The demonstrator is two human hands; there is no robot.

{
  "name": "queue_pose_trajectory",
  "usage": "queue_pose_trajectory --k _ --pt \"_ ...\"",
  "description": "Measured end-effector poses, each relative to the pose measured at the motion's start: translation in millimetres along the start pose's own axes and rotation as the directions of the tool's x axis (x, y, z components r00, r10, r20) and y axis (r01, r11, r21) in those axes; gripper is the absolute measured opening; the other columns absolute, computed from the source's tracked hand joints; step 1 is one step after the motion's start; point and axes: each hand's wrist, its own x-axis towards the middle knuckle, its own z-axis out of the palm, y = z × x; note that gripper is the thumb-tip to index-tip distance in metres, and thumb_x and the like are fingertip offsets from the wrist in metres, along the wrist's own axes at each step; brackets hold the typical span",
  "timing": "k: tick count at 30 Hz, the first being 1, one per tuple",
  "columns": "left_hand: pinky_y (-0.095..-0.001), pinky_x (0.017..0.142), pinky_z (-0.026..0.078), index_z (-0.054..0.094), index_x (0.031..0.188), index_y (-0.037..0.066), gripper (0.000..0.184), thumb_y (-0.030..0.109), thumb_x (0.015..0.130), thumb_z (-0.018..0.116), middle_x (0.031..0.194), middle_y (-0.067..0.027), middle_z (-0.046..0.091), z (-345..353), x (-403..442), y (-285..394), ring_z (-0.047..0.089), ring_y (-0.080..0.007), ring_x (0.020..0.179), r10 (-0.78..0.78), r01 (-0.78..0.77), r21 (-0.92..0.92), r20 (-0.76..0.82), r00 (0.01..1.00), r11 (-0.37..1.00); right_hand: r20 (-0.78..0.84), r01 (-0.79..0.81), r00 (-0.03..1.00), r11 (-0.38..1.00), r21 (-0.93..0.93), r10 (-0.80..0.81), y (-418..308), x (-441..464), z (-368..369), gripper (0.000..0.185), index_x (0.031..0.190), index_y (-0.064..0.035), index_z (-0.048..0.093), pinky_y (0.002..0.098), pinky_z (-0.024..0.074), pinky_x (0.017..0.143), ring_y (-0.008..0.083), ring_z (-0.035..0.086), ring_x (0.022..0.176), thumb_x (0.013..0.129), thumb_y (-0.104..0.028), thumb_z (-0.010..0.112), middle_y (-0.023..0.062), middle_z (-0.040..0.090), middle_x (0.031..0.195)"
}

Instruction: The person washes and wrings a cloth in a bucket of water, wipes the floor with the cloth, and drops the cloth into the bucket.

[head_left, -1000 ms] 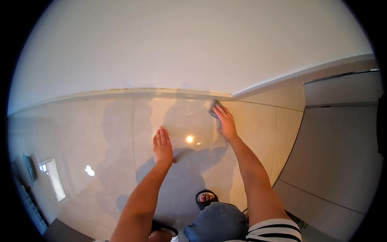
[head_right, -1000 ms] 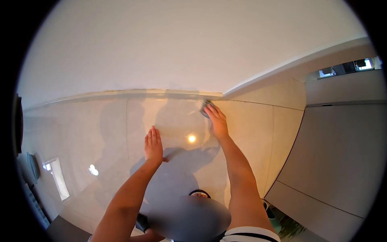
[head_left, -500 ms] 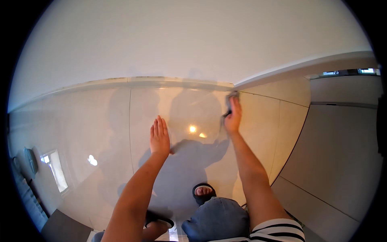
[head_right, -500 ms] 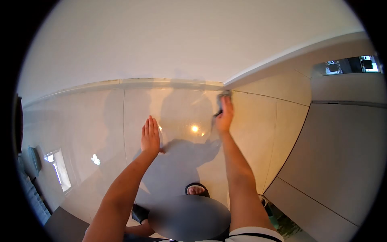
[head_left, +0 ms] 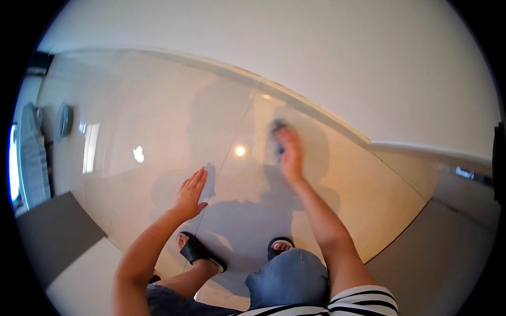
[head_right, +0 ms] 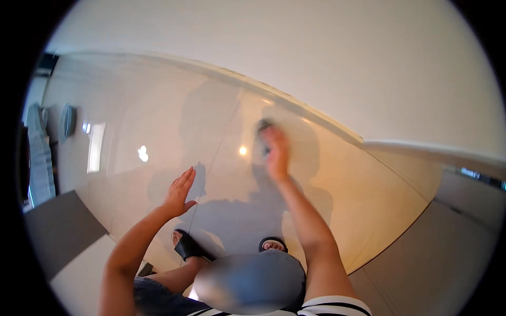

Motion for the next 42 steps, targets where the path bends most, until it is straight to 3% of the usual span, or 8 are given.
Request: queue_pose_trajectory --k 7,14,16,18,23,30,36,42 --pt "-0.0417 0.116 0.032 0.028 0.153 0.002 0.093 0.014 0.076 0.079 0.158 -0.0162 0.032 43 -75 -32 0.033 -0.0323 0.145 -0.103 0.087 -0.155 -0.094 0.990 0.984 0.324 -0.201 0.935 0.967 0.158 0.142 -85 -19 142 0.035 0.124 -0.0087 0.066 0.0420 0.0449 0.102 0.0362 0.057 0.117 0.094 -0.006 0.047 0.0185 0.060 0.130" --pt "-0.0445 0.116 0.031 0.026 0.153 0.002 0.095 0.016 0.075 0.079 0.157 -0.0173 0.032 63 -146 -47 0.032 -0.0330 0.145 -0.100 0.081 -0.149 -0.124 0.987 0.985 0.632 0.245 0.637 0.893 0.376 -0.441 -171 -42 197 0.048 0.130 -0.0064 0.062 0.0439 0.0378 0.112 0.0344 0.051 0.130 0.084 0.000 0.049 0.0135 0.058 0.138" --pt "-0.0442 0.116 0.031 0.026 0.153 0.002 0.094 0.018 0.077 0.078 0.157 -0.0162 0.032 75 -156 -64 0.032 -0.0320 0.145 -0.183 0.153 -0.166 -0.183 0.966 0.974 0.716 -0.728 0.669 0.366 0.580 0.198 -149 6 215 0.050 0.133 -0.0028 0.059 0.0423 0.0356 0.115 0.0340 0.049 0.132 0.083 -0.001 0.051 0.0174 0.058 0.136" --pt "-0.0443 0.116 0.030 0.025 0.154 0.002 0.095 0.017 0.076 0.078 0.158 -0.0165 0.031 84 -158 -78 0.032 -0.0324 0.145 -0.289 0.228 -0.272 -0.210 0.934 0.935 0.267 0.221 0.939 0.975 0.019 -0.217 -87 62 211 0.053 0.133 -0.0017 0.057 0.0428 0.0359 0.114 0.0344 0.050 0.131 0.082 0.007 0.047 0.0212 0.058 0.134" --pt "-0.0445 0.116 0.030 0.021 0.155 0.003 0.102 0.016 0.073 0.081 0.159 -0.0172 0.029 98 -166 -122 0.032 -0.0331 0.145 -0.382 0.310 -0.306 -0.216 0.899 0.900 0.342 0.020 0.936 0.986 0.166 -0.076 -137 28 285 0.041 0.123 -0.0029 0.063 0.0470 0.0425 0.102 0.0372 0.056 0.116 0.084 -0.001 0.051 0.0213 0.059 0.130" --pt "-0.0525 0.116 0.029 0.011 0.157 0.004 0.123 0.021 0.065 0.090 0.163 -0.0226 0.013 121 -174 -186 0.020 -0.0365 0.150 -0.799 0.705 -0.396 -0.149 0.583 0.589 0.779 0.112 0.292 0.829 0.548 -0.555 -216 -39 312 0.050 0.127 -0.0093 0.064 0.0462 0.0386 0.112 0.0397 0.049 0.130 0.081 0.005 0.049 0.0162 0.059 0.137" --pt "-0.0531 0.117 0.025 0.009 0.156 0.001 0.138 0.029 0.054 0.097 0.164 -0.0219 0.008 129 -212 -238 0.016 -0.0352 0.151 -0.915 0.735 -0.554 -0.153 0.373 0.392 0.318 0.277 0.922 0.950 -0.144 -0.220 -191 64 386 0.057 0.131 -0.0025 0.057 0.0480 0.0315 0.116 0.0401 0.047 0.131 0.076 0.007 0.048 0.0196 0.057 0.136" --pt "-0.0520 0.121 0.015 0.002 0.156 0.000 0.154 0.043 0.044 0.098 0.165 -0.0213 0.004 114 -224 -289 0.011 -0.0343 0.153 -0.958 0.770 -0.591 -0.011 0.288 0.239 0.582 0.366 0.650 0.873 0.324 -0.488 -280 -32 445 0.055 0.116 -0.0079 0.066 0.0509 0.0360 0.111 0.0392 0.053 0.125 0.068 0.009 0.046 0.0185 0.063 0.126"
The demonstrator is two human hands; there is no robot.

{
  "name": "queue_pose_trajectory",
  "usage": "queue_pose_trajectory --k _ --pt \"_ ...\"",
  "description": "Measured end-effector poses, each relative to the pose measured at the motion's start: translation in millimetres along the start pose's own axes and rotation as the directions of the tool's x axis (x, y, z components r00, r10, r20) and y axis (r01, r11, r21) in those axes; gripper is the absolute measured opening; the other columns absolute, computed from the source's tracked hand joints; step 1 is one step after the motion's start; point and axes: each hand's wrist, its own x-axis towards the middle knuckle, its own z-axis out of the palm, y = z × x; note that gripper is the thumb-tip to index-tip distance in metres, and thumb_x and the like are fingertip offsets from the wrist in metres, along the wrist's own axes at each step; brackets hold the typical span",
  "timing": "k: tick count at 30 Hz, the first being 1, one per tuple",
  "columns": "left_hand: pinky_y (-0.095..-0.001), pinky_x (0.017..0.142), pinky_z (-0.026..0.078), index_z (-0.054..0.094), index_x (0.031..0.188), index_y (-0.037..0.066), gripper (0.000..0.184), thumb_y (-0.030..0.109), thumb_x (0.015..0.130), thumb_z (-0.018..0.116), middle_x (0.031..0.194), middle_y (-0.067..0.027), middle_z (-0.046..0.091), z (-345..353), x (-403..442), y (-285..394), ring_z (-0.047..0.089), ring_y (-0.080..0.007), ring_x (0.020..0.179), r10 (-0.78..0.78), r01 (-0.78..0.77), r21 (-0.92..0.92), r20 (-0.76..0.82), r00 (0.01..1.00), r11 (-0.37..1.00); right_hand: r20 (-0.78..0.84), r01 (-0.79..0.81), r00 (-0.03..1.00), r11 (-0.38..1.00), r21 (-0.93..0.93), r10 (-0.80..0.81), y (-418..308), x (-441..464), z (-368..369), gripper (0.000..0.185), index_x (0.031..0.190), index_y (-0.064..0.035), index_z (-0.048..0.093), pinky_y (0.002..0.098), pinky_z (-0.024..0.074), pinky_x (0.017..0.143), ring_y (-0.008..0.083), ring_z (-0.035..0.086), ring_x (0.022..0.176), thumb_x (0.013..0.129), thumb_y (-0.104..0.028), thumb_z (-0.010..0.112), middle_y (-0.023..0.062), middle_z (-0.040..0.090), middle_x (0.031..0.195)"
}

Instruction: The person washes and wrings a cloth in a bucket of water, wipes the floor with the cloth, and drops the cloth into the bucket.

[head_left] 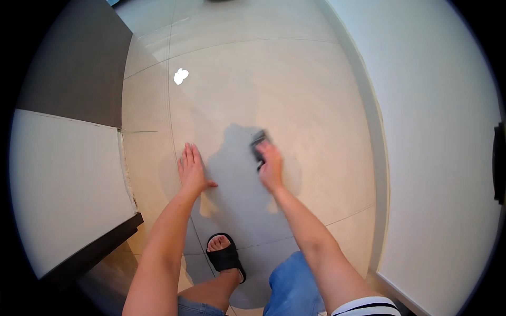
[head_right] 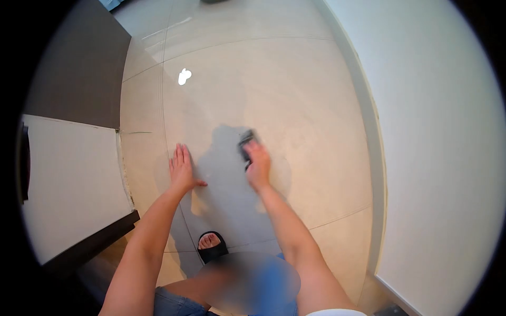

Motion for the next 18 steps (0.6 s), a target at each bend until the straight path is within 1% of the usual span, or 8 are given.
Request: queue_pose_trajectory --k 2,4,8,11,12,15,16,18 --pt "-0.0504 0.121 0.014 0.000 0.156 -0.001 0.160 0.049 0.039 0.098 0.165 -0.0212 0.003 -12 10 -2 0.009 -0.0345 0.153 -0.065 0.064 0.015 0.038 0.997 0.998 0.279 0.009 0.958 0.979 0.205 -0.067 -24 -9 8 0.054 0.111 -0.0057 0.068 0.0457 0.0384 0.111 0.0373 0.055 0.124 0.065 0.011 0.044 0.0173 0.063 0.127" --pt "-0.0469 0.122 0.015 -0.001 0.156 -0.001 0.165 0.052 0.035 0.098 0.165 -0.0212 0.002 -6 16 -6 0.008 -0.0347 0.153 -0.065 0.064 0.034 0.029 0.997 0.997 0.325 -0.148 0.944 0.945 0.290 0.048 -39 -2 -8 0.057 0.114 -0.0051 0.068 0.0434 0.0388 0.111 0.0367 0.055 0.124 0.066 0.012 0.043 0.0161 0.064 0.126" --pt "-0.0401 0.122 0.019 -0.002 0.156 -0.003 0.168 0.054 0.032 0.097 0.165 -0.0221 0.000 -4 29 -5 0.007 -0.0356 0.153 -0.109 0.099 0.109 0.097 0.989 0.989 -0.114 -0.136 0.985 0.990 -0.037 0.131 11 66 -33 0.067 0.132 -0.0034 0.058 0.0448 0.0333 0.115 0.0365 0.047 0.132 0.070 0.014 0.041 0.0182 0.053 0.141" --pt "-0.0392 0.122 0.021 -0.001 0.156 -0.003 0.169 0.055 0.031 0.097 0.165 -0.0229 0.000 -3 30 -4 0.008 -0.0367 0.153 -0.118 0.104 0.133 0.097 0.988 0.986 -0.172 -0.159 0.980 0.917 -0.366 0.101 39 93 12 0.066 0.136 -0.0031 0.053 0.0463 0.0329 0.115 0.0373 0.045 0.133 0.072 0.012 0.044 0.0198 0.047 0.146" --pt "-0.0394 0.122 0.021 -0.001 0.156 -0.003 0.168 0.054 0.031 0.097 0.165 -0.0230 0.000 0 30 -5 0.008 -0.0370 0.153 -0.106 0.094 0.123 0.095 0.990 0.988 -0.176 -0.094 0.983 0.965 -0.244 0.052 26 99 27 0.063 0.134 -0.0031 0.054 0.0485 0.0350 0.112 0.0387 0.048 0.130 0.073 0.010 0.045 0.0199 0.053 0.139" --pt "-0.0404 0.122 0.021 0.002 0.156 -0.002 0.165 0.053 0.033 0.097 0.165 -0.0222 0.002 2 28 -13 0.009 -0.0370 0.152 -0.061 0.058 0.055 0.053 0.997 0.997 0.144 0.115 0.983 0.993 0.003 -0.114 -35 68 68 0.056 0.121 -0.0052 0.062 0.0478 0.0419 0.104 0.0405 0.054 0.120 0.069 0.006 0.048 0.0197 0.060 0.130" --pt "-0.0410 0.121 0.021 0.002 0.156 -0.002 0.163 0.052 0.034 0.097 0.165 -0.0212 0.003 5 24 -17 0.010 -0.0364 0.152 -0.038 0.038 0.003 0.030 0.999 0.999 0.245 0.147 0.950 0.968 0.203 -0.195 -52 51 81 0.053 0.119 -0.0072 0.065 0.0477 0.0442 0.102 0.0394 0.056 0.119 0.070 0.006 0.049 0.0166 0.063 0.127" --pt "-0.0426 0.121 0.021 0.004 0.157 0.000 0.159 0.049 0.038 0.097 0.165 -0.0190 0.004 12 26 -31 0.011 -0.0350 0.152 0.024 -0.027 -0.074 -0.043 0.999 0.997 0.357 0.128 0.910 0.963 0.239 -0.210 -82 16 89 0.048 0.112 -0.0100 0.069 0.0480 0.0465 0.100 0.0382 0.061 0.114 0.070 0.006 0.051 0.0115 0.068 0.120"
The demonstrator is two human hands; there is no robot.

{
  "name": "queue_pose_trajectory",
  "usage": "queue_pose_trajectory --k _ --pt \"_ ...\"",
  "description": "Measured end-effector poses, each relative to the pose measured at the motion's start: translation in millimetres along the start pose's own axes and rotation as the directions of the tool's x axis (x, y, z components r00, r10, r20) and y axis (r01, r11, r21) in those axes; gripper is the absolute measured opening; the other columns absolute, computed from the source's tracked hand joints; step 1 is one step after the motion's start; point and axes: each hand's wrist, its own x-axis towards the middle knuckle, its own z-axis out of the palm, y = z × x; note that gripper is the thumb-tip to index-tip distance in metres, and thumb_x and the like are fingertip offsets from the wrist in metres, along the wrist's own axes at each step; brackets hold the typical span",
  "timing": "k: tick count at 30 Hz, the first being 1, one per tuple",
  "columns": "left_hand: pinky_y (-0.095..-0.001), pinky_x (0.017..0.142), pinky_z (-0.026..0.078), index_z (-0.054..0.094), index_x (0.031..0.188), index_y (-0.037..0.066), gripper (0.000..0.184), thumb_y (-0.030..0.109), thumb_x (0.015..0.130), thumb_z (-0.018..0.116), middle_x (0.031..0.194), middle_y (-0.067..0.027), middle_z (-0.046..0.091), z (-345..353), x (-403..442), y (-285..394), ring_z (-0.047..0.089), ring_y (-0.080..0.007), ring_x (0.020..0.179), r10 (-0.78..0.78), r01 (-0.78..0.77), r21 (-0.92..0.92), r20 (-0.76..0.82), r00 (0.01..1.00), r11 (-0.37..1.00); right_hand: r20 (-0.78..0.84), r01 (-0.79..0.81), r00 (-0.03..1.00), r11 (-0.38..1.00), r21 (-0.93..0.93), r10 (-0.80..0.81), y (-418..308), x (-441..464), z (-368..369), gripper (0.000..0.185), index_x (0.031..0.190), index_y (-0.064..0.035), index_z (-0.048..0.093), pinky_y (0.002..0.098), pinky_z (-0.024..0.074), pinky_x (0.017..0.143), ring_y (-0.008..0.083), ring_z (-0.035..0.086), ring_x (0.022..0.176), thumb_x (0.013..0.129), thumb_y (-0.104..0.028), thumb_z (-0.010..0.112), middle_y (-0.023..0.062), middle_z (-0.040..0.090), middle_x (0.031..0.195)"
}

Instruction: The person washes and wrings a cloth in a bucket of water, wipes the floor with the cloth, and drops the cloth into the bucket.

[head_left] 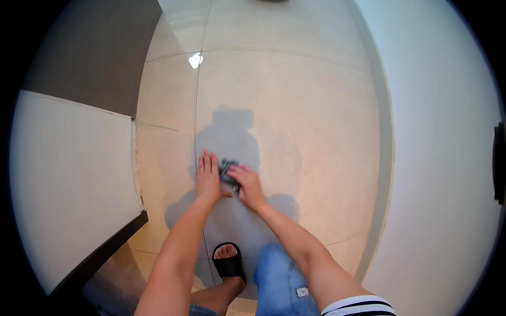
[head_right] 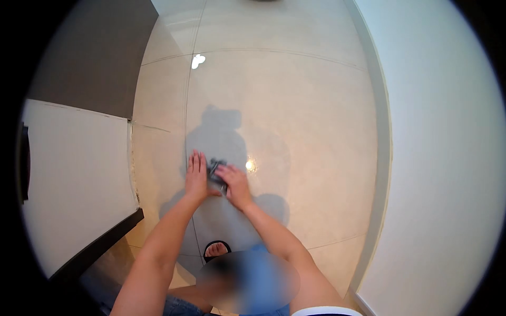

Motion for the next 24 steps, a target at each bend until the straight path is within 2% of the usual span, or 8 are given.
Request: queue_pose_trajectory --k 2,7,11,15,17,18,20,24 --pt "-0.0448 0.121 0.020 0.006 0.157 0.002 0.154 0.047 0.042 0.098 0.166 -0.0166 0.005 13 -11 -30 0.012 -0.0335 0.152 0.080 -0.084 -0.061 -0.066 0.995 0.995 0.095 -0.033 0.995 0.983 0.182 0.016 -3 -7 -12 0.050 0.112 -0.0079 0.069 0.0482 0.0436 0.104 0.0374 0.059 0.118 0.070 0.007 0.049 0.0135 0.067 0.122" --pt "-0.0570 0.120 0.011 -0.008 0.157 0.004 0.162 0.049 0.043 0.097 0.166 -0.0182 -0.006 -7 -53 -80 0.000 -0.0336 0.153 -0.409 0.409 -0.125 0.030 0.912 0.904 -0.305 -0.080 0.952 0.972 -0.223 0.009 69 67 -90 0.049 0.119 -0.0017 0.065 0.0497 0.0410 0.107 0.0391 0.057 0.120 0.073 0.007 0.048 0.0188 0.065 0.125" --pt "-0.0573 0.120 0.009 -0.016 0.155 0.005 0.169 0.054 0.039 0.096 0.164 -0.0224 -0.014 2 -54 -101 -0.007 -0.0394 0.152 -0.414 0.431 -0.079 0.166 0.895 0.899 -0.364 -0.036 0.928 0.955 -0.296 -0.078 64 138 -38 0.048 0.121 -0.0018 0.063 0.0490 0.0437 0.102 0.0400 0.058 0.117 0.074 0.004 0.055 0.0188 0.064 0.123" --pt "-0.0591 0.120 0.006 -0.020 0.154 0.004 0.172 0.057 0.038 0.096 0.162 -0.0242 -0.018 15 -57 -109 -0.011 -0.0432 0.151 -0.380 0.399 -0.110 0.162 0.911 0.910 0.079 0.279 0.955 0.956 0.090 -0.286 2 100 46 0.045 0.105 -0.0061 0.068 0.0475 0.0473 0.098 0.0382 0.062 0.111 0.065 0.009 0.054 0.0148 0.069 0.113" --pt "-0.0597 0.119 0.005 -0.020 0.154 0.004 0.172 0.058 0.038 0.095 0.162 -0.0244 -0.019 9 -53 -109 -0.012 -0.0438 0.151 -0.381 0.405 -0.106 0.192 0.905 0.908 0.362 0.267 0.836 0.883 0.387 -0.411 -7 57 59 0.048 0.107 -0.0079 0.069 0.0475 0.0455 0.101 0.0353 0.060 0.119 0.065 0.008 0.055 0.0146 0.068 0.119" --pt "-0.0599 0.119 0.003 -0.021 0.154 0.004 0.172 0.060 0.039 0.094 0.162 -0.0245 -0.020 7 -53 -108 -0.013 -0.0440 0.150 -0.386 0.415 -0.099 0.225 0.895 0.904 0.506 0.224 0.782 0.921 0.318 -0.365 -21 41 47 0.048 0.108 -0.0085 0.071 0.0465 0.0447 0.103 0.0346 0.059 0.120 0.066 0.008 0.055 0.0146 0.067 0.122" --pt "-0.0601 0.119 0.001 -0.021 0.154 0.005 0.172 0.061 0.039 0.093 0.161 -0.0244 -0.021 4 -48 -110 -0.014 -0.0441 0.150 -0.374 0.408 -0.102 0.246 0.894 0.907 0.416 0.265 0.817 0.901 0.343 -0.399 -6 59 39 0.048 0.109 -0.0089 0.071 0.0465 0.0437 0.105 0.0349 0.059 0.121 0.068 0.009 0.054 0.0146 0.066 0.125" --pt "-0.0609 0.118 -0.002 -0.021 0.154 0.005 0.171 0.062 0.040 0.092 0.162 -0.0234 -0.022 15 -54 -117 -0.017 -0.0443 0.149 -0.335 0.371 -0.156 0.217 0.917 0.915 -0.089 0.217 0.967 0.955 -0.202 -0.238 23 189 52 0.042 0.110 -0.0066 0.070 0.0476 0.0451 0.102 0.0382 0.060 0.117 0.073 0.007 0.054 0.0161 0.068 0.119"
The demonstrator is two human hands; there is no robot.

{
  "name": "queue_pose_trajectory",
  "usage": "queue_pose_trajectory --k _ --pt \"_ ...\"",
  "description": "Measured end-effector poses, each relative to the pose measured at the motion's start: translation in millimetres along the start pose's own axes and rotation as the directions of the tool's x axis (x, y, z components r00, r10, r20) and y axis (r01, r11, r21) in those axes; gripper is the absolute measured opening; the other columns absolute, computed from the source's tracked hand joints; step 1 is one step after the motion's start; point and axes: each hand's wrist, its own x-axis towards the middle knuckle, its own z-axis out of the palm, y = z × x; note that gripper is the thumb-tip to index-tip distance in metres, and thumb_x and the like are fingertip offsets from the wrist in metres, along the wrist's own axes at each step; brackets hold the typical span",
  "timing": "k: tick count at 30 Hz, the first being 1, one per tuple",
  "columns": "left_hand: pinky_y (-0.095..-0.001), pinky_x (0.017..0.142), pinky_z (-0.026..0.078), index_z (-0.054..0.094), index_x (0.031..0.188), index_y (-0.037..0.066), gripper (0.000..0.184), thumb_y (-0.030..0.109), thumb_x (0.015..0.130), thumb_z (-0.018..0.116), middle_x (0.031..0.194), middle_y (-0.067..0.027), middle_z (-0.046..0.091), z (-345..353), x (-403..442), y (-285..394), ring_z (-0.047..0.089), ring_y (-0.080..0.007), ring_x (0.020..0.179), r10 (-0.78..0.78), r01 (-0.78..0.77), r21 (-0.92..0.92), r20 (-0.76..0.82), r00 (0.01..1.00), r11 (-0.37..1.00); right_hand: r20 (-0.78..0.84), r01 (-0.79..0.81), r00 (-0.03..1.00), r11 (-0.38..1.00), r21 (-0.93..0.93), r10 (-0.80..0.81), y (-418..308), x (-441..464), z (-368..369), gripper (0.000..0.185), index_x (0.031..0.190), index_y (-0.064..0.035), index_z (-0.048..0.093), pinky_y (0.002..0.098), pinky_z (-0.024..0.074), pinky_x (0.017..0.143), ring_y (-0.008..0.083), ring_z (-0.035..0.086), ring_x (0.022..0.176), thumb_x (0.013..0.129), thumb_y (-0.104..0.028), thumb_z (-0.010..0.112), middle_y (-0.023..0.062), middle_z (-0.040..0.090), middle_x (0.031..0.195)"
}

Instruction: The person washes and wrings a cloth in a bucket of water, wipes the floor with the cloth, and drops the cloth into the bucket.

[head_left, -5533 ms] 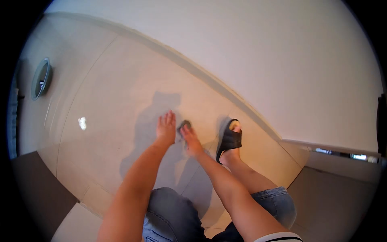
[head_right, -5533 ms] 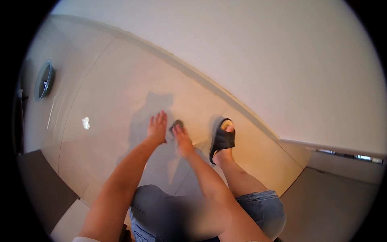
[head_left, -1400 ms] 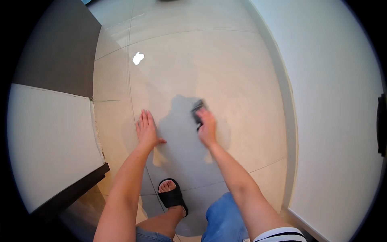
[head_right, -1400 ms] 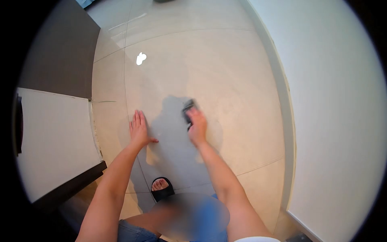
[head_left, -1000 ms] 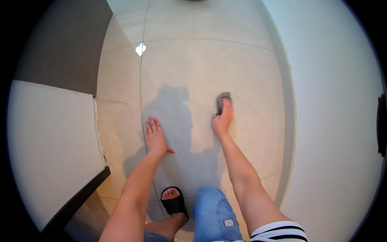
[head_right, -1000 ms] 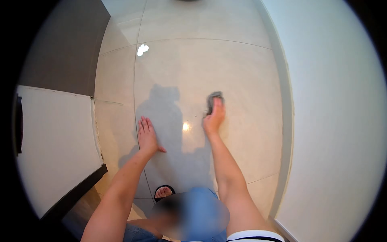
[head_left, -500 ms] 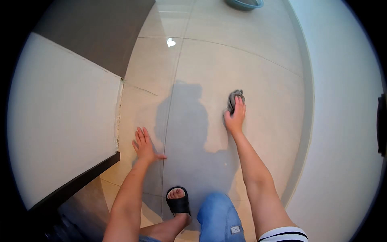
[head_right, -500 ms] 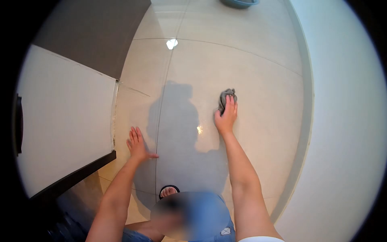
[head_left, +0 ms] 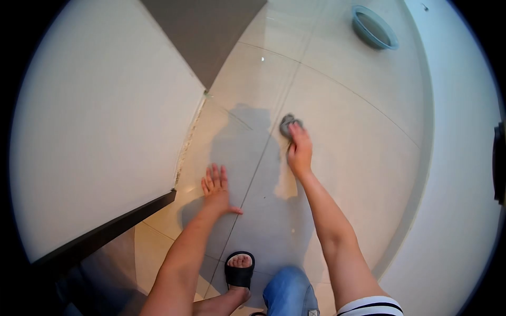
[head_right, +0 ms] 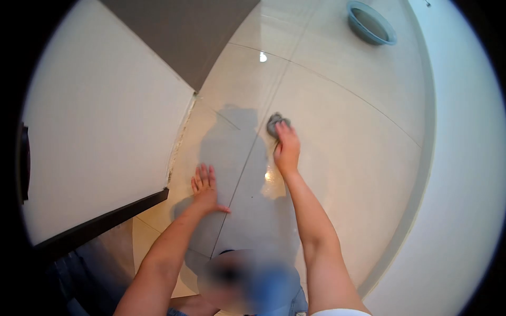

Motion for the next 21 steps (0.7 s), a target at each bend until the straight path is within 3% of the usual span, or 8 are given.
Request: queue_pose_trajectory --k 3,6,7,10,12,14,17,21 --pt "-0.0591 0.120 0.001 -0.014 0.156 0.004 0.165 0.061 0.043 0.092 0.163 -0.0234 -0.016 -6 -6 -2 -0.012 -0.0441 0.151 0.041 -0.042 -0.032 -0.045 0.998 0.999 0.066 0.065 0.994 0.967 0.247 -0.084 -35 -2 43 0.042 0.111 -0.0050 0.069 0.0479 0.0457 0.101 0.0388 0.059 0.117 0.073 0.007 0.053 0.0168 0.068 0.118" --pt "-0.0555 0.121 0.006 -0.006 0.156 0.001 0.157 0.057 0.047 0.092 0.164 -0.0244 -0.008 11 -9 -18 -0.003 -0.0420 0.152 0.162 -0.182 -0.063 -0.242 0.957 0.981 0.389 0.120 0.867 0.887 0.445 -0.312 -90 -82 51 0.052 0.119 -0.0081 0.066 0.0458 0.0417 0.106 0.0364 0.055 0.125 0.072 0.010 0.051 0.0146 0.066 0.124" --pt "-0.0517 0.122 0.010 0.001 0.156 -0.001 0.151 0.052 0.050 0.093 0.164 -0.0236 0.001 9 -18 -25 0.004 -0.0395 0.152 0.155 -0.180 -0.091 -0.227 0.961 0.979 0.501 0.092 0.811 0.912 0.399 -0.301 -114 -91 30 0.054 0.121 -0.0081 0.066 0.0466 0.0406 0.108 0.0370 0.054 0.127 0.073 0.010 0.051 0.0143 0.065 0.127" --pt "-0.0505 0.122 0.010 0.000 0.156 -0.002 0.151 0.049 0.049 0.095 0.164 -0.0212 0.003 23 -52 -57 0.005 -0.0359 0.153 0.059 -0.071 -0.052 -0.201 0.978 0.996 0.520 0.082 0.746 0.833 0.548 -0.416 -94 -75 34 0.056 0.124 -0.0070 0.064 0.0476 0.0394 0.109 0.0368 0.053 0.129 0.072 0.011 0.052 0.0153 0.063 0.130" --pt "-0.0479 0.123 0.010 0.002 0.156 -0.001 0.150 0.046 0.049 0.096 0.165 -0.0193 0.004 24 -71 -72 0.006 -0.0321 0.153 -0.039 0.032 -0.053 -0.133 0.990 0.998 0.326 0.206 0.869 0.871 0.445 -0.372 -75 -21 61 0.056 0.127 -0.0060 0.062 0.0483 0.0387 0.110 0.0367 0.051 0.130 0.074 0.010 0.052 0.0170 0.060 0.133" --pt "-0.0462 0.123 0.010 0.003 0.156 -0.001 0.148 0.045 0.050 0.096 0.165 -0.0191 0.004 36 -81 -92 0.007 -0.0307 0.153 -0.087 0.082 -0.054 -0.117 0.989 0.995 0.212 0.148 0.958 0.965 0.217 -0.195 -69 20 100 0.054 0.128 -0.0066 0.060 0.0488 0.0383 0.110 0.0372 0.050 0.130 0.077 0.008 0.052 0.0177 0.059 0.135" --pt "-0.0450 0.123 0.012 0.004 0.156 -0.001 0.148 0.046 0.049 0.096 0.164 -0.0219 0.007 38 -81 -96 0.008 -0.0349 0.153 -0.031 0.015 -0.095 -0.160 0.987 0.995 0.122 0.294 0.935 0.921 0.254 -0.332 -95 15 158 0.052 0.129 -0.0080 0.060 0.0489 0.0381 0.110 0.0380 0.051 0.128 0.079 0.005 0.052 0.0166 0.060 0.133" --pt "-0.0425 0.123 0.014 0.006 0.156 -0.001 0.150 0.045 0.046 0.096 0.164 -0.0198 0.008 38 -84 -93 0.012 -0.0312 0.153 -0.102 0.082 -0.109 -0.190 0.976 0.991 0.416 0.230 0.728 0.765 0.601 -0.546 -144 -70 122 0.048 0.124 -0.0094 0.064 0.0470 0.0395 0.109 0.0366 0.053 0.126 0.078 0.004 0.054 0.0122 0.063 0.130"
